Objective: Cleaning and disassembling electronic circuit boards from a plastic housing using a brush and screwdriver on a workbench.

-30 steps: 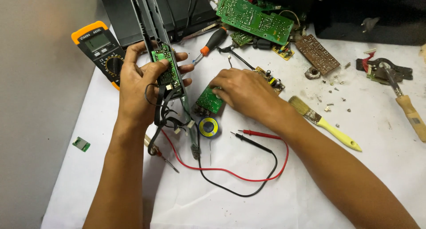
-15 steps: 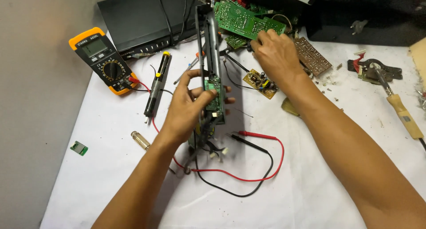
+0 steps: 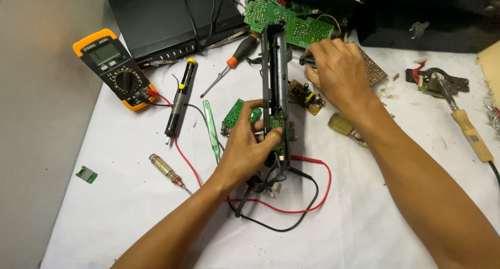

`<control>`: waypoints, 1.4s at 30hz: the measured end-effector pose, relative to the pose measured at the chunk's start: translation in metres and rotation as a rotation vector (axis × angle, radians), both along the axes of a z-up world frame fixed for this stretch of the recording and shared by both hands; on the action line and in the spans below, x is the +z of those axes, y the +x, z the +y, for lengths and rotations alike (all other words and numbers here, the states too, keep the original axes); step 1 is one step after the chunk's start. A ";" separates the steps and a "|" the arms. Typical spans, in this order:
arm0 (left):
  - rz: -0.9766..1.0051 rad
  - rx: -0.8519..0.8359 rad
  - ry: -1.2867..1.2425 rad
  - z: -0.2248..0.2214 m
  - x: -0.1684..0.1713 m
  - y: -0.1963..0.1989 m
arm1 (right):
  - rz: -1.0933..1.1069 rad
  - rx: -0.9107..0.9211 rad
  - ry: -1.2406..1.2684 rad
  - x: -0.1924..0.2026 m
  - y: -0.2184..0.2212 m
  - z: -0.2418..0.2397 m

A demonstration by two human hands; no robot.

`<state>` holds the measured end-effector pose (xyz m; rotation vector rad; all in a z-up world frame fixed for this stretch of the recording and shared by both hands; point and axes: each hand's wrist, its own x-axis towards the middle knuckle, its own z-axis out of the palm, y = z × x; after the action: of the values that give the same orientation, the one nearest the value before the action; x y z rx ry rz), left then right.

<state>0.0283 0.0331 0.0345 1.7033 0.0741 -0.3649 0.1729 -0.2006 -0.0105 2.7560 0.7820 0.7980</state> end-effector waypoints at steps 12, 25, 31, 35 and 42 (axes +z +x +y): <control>-0.036 -0.074 0.146 -0.012 0.010 -0.018 | 0.295 0.159 0.871 0.051 -0.179 -0.026; -0.029 -0.139 0.163 -0.024 -0.004 -0.021 | 0.237 0.279 0.767 0.028 -0.195 -0.027; -0.026 -0.159 0.187 -0.026 -0.006 -0.020 | 0.247 0.262 0.740 0.024 -0.194 -0.027; -0.043 -0.157 0.199 -0.025 -0.008 -0.020 | 0.245 0.286 0.723 0.022 -0.191 -0.026; -0.054 -0.163 0.210 -0.025 -0.010 -0.020 | 0.238 0.273 0.718 0.021 -0.191 -0.025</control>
<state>0.0081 0.0086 0.0244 1.9320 -0.0689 -0.4447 -0.0184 -0.2257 0.0110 3.4771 1.1129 0.9607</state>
